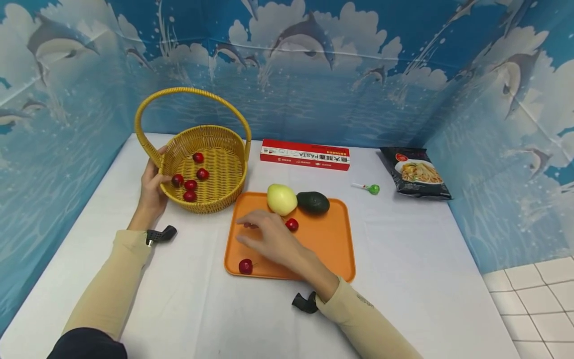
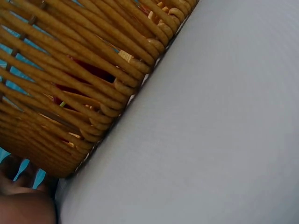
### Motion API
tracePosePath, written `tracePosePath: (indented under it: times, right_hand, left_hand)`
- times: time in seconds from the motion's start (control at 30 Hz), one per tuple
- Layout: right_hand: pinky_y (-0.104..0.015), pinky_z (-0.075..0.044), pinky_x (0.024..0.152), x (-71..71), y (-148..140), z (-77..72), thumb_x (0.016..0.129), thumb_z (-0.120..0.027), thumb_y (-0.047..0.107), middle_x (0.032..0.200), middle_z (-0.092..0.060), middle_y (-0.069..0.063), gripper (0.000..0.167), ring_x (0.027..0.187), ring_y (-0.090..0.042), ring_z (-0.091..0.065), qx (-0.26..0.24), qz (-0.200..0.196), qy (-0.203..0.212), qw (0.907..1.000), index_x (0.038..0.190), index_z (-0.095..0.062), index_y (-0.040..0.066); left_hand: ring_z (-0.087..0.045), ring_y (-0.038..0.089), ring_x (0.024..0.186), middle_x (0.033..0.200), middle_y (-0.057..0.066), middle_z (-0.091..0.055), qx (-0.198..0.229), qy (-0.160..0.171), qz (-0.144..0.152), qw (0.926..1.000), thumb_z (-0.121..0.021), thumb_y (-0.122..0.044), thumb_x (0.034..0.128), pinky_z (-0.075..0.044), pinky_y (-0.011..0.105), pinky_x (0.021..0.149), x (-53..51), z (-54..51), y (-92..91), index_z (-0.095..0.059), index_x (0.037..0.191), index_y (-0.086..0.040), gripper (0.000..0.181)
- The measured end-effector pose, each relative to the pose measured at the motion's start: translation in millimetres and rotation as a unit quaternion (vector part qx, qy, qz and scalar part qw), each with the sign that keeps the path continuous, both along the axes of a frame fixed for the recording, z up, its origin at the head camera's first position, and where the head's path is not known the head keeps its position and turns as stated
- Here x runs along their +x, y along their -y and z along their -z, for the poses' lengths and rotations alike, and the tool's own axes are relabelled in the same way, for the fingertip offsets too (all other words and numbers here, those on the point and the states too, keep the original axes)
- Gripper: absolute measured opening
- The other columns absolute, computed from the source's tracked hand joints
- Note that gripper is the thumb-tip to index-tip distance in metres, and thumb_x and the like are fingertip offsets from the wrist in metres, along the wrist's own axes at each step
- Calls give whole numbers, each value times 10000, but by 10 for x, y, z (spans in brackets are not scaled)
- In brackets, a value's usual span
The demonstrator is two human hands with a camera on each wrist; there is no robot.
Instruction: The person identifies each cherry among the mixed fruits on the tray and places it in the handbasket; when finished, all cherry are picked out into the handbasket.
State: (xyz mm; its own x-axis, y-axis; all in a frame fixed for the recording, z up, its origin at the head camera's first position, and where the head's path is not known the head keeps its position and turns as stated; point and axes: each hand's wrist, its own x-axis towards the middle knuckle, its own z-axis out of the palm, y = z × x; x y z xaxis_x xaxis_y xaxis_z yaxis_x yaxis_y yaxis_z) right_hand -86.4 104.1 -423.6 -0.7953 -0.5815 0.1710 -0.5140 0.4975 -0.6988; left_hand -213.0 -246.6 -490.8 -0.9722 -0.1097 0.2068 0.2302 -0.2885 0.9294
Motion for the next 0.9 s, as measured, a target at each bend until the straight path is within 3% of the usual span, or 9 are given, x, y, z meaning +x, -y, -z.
tracePosePath:
  times: [0.37,0.5,0.7,0.9]
  right_hand:
    - [-358,-517,1048,22,-193,163,909,-827,372,1233,-754,69,426,1169,-107,-656,342,-602,908,9935,1281,-750,179]
    - [-310,-538,997,9,-203,213,894,-844,360,1208,-754,86,416,1102,-96,-673,360,-872,1224,9880,1263,-759,186]
    - [-284,-543,953,8,-200,251,873,-858,401,1181,-748,111,433,1055,-86,-677,231,-1199,1430,9822,1251,-764,213]
    - [-284,-548,960,31,-203,261,850,-886,350,1180,-735,95,437,1054,-58,-662,96,-1451,1601,9763,1246,-762,213]
  left_hand:
    - [-335,278,1524,1673,51,-368,-128,28,-75,9999,-425,78,815,-309,376,1223,-16,8,-1,-446,1595,-174,820]
    - [-338,281,1520,1675,43,-367,-62,47,-73,9999,-419,84,815,-309,380,1226,-9,6,4,-455,1589,-181,819]
    - [-365,280,1476,1675,79,-364,78,16,-83,9999,-410,96,805,-391,278,1102,-15,-2,1,-462,1584,-163,823]
    - [-353,303,1474,1668,82,-367,136,45,-46,9999,-404,98,815,-395,290,1101,-5,-15,-17,-459,1586,-165,816]
